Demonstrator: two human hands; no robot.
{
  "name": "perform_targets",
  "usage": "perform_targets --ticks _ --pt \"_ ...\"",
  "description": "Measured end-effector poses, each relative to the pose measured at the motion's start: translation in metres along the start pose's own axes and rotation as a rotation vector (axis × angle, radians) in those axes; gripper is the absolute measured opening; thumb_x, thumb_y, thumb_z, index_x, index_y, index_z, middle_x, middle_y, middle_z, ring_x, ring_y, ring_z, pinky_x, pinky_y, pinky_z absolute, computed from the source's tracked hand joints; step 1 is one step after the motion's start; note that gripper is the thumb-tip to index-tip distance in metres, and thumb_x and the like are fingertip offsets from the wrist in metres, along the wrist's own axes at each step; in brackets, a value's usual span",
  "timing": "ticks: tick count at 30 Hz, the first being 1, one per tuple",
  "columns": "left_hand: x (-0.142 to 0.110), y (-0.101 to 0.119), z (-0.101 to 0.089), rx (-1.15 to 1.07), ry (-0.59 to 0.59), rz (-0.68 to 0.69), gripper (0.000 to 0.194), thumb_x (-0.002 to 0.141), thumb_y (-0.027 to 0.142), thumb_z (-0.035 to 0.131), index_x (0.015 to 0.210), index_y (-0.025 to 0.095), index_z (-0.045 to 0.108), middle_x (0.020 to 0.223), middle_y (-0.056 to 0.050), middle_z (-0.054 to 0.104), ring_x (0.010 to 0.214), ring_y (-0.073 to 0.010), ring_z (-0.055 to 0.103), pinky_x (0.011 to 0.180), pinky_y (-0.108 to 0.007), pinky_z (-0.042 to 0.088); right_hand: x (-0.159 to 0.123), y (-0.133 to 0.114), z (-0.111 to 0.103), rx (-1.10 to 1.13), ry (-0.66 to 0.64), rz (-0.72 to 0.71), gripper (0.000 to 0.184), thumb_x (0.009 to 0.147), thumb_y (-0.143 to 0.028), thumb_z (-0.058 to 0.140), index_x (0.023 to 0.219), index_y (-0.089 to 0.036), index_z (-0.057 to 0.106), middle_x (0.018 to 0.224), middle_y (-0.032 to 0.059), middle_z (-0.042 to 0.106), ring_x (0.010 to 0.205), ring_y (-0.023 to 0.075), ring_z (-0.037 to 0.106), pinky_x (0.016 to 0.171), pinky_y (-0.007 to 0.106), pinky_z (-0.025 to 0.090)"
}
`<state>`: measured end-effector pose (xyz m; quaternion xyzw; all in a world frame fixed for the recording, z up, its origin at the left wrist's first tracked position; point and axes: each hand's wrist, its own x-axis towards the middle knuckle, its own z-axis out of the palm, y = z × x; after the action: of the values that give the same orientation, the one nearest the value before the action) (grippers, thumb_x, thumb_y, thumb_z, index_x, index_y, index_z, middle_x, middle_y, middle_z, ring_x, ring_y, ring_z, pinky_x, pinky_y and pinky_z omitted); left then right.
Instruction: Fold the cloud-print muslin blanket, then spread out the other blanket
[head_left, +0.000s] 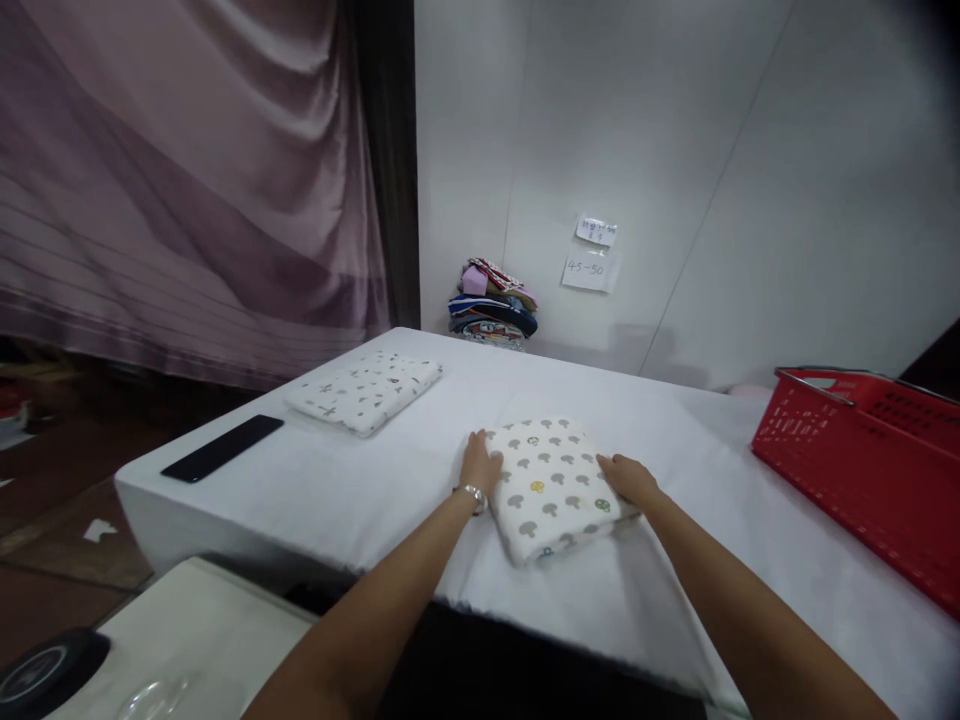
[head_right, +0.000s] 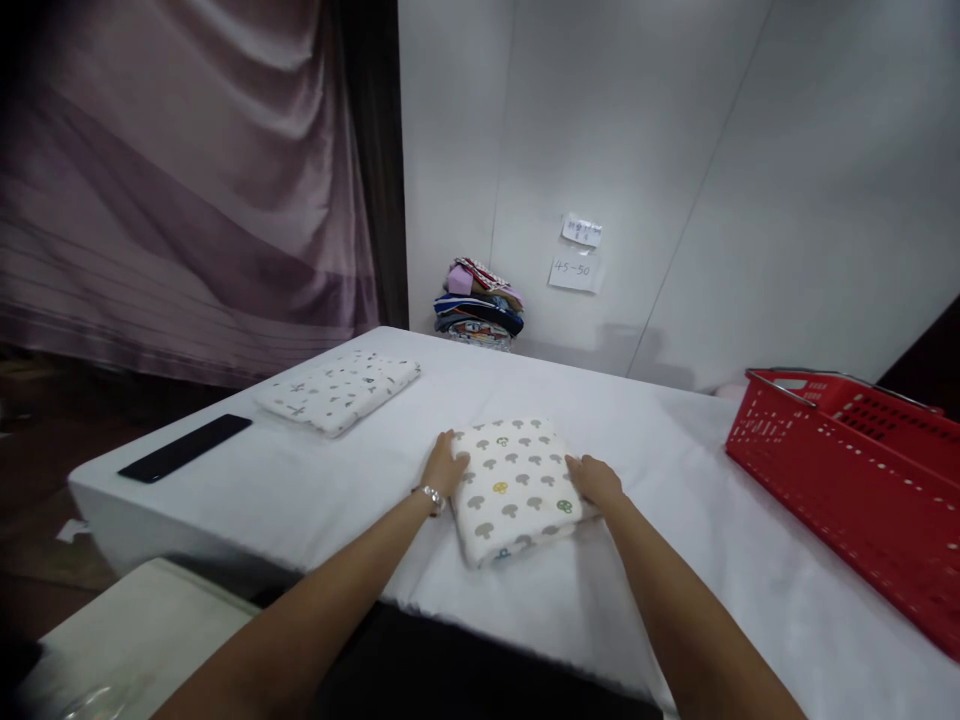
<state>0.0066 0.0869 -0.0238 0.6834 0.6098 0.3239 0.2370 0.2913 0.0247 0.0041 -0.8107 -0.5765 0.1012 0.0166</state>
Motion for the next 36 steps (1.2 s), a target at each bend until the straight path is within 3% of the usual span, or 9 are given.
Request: perform_targets --ticks 5,8,10,14,17,20,24,31,36 --pt "0.034 0.013 0.000 0.111 -0.155 0.042 0.059 0.080 0.020 0.048 0.135 0.010 0.028 0.147 -0.015 0.020 0.135 -0.0188 0.020 0.109 -0.028 0.021 -0.056 0.018 0.012 -0.043 -0.046 -0.058 0.041 0.089 -0.047 0.029 0.101 -0.019 0.058 0.097 0.0111 0.064 0.092 0.0220 0.060 0.077 0.033 0.042" --pt "0.029 0.024 0.001 0.169 -0.176 0.114 0.055 0.081 0.019 0.046 0.133 0.009 0.033 0.147 -0.015 0.018 0.135 -0.0208 0.020 0.109 -0.030 0.021 -0.080 0.023 0.008 -0.061 -0.082 -0.029 0.050 0.089 -0.051 0.022 0.095 -0.018 0.060 0.091 0.0123 0.065 0.088 0.0252 0.061 0.073 0.036 0.044" --pt "0.012 0.034 0.000 0.220 -0.187 0.201 0.053 0.082 0.026 0.047 0.131 0.011 0.036 0.147 -0.014 0.018 0.135 -0.0236 0.016 0.110 -0.037 0.017 -0.082 0.019 -0.001 -0.062 -0.005 -0.020 0.053 0.088 -0.052 0.023 0.102 -0.016 0.059 0.099 0.0145 0.064 0.094 0.0277 0.059 0.077 0.039 0.044" --pt "-0.030 0.049 -0.001 0.328 -0.304 0.367 0.060 0.082 0.051 0.045 0.131 0.017 0.038 0.148 -0.011 0.017 0.136 -0.0263 0.012 0.109 -0.047 0.012 -0.056 -0.010 -0.013 0.017 0.275 -0.312 0.055 0.089 -0.047 0.025 0.131 -0.014 0.040 0.135 0.0134 0.042 0.126 0.0251 0.036 0.099 0.040 0.032" --pt "-0.052 0.051 0.001 0.429 -0.398 0.471 0.066 0.082 0.061 0.035 0.133 0.018 0.036 0.147 -0.011 0.021 0.136 -0.0276 0.013 0.108 -0.051 0.011 -0.023 -0.039 -0.007 0.024 0.247 -0.487 0.060 0.089 -0.049 0.025 0.138 -0.014 0.030 0.145 0.0105 0.027 0.134 0.0232 0.018 0.106 0.041 0.021" --pt "-0.060 0.046 0.003 0.485 -0.392 0.542 0.067 0.084 0.061 0.028 0.136 0.019 0.032 0.146 -0.010 0.023 0.136 -0.0270 0.012 0.108 -0.051 0.009 0.006 -0.055 0.008 -0.023 0.133 -0.446 0.063 0.089 -0.053 0.023 0.139 -0.015 0.026 0.146 0.0091 0.023 0.135 0.0234 0.014 0.107 0.044 0.013" --pt "-0.060 0.043 0.004 0.484 -0.379 0.558 0.064 0.085 0.058 0.030 0.136 0.020 0.032 0.146 -0.009 0.024 0.135 -0.0274 0.014 0.108 -0.051 0.009 0.024 -0.055 0.023 -0.044 0.103 -0.390 0.064 0.089 -0.054 0.022 0.140 -0.016 0.024 0.147 0.0079 0.021 0.135 0.0217 0.012 0.107 0.045 0.009" --pt "-0.061 0.046 0.005 0.343 -0.346 0.527 0.059 0.081 0.054 0.043 0.131 0.022 0.040 0.143 -0.008 0.031 0.134 -0.0288 0.018 0.108 -0.052 0.007 0.022 -0.052 0.021 -0.033 0.091 -0.388 0.061 0.090 -0.052 0.023 0.140 -0.018 0.024 0.148 0.0071 0.019 0.136 0.0198 0.011 0.108 0.043 0.008" --pt "-0.066 0.046 -0.007 0.308 -0.329 0.522 0.049 0.082 0.050 0.046 0.123 0.024 0.048 0.140 -0.006 0.038 0.132 -0.0263 0.024 0.109 -0.048 0.013 0.010 -0.048 0.016 0.000 0.058 -0.390 0.059 0.089 -0.049 0.028 0.139 -0.017 0.027 0.147 0.0087 0.021 0.135 0.0217 0.013 0.108 0.045 0.011"
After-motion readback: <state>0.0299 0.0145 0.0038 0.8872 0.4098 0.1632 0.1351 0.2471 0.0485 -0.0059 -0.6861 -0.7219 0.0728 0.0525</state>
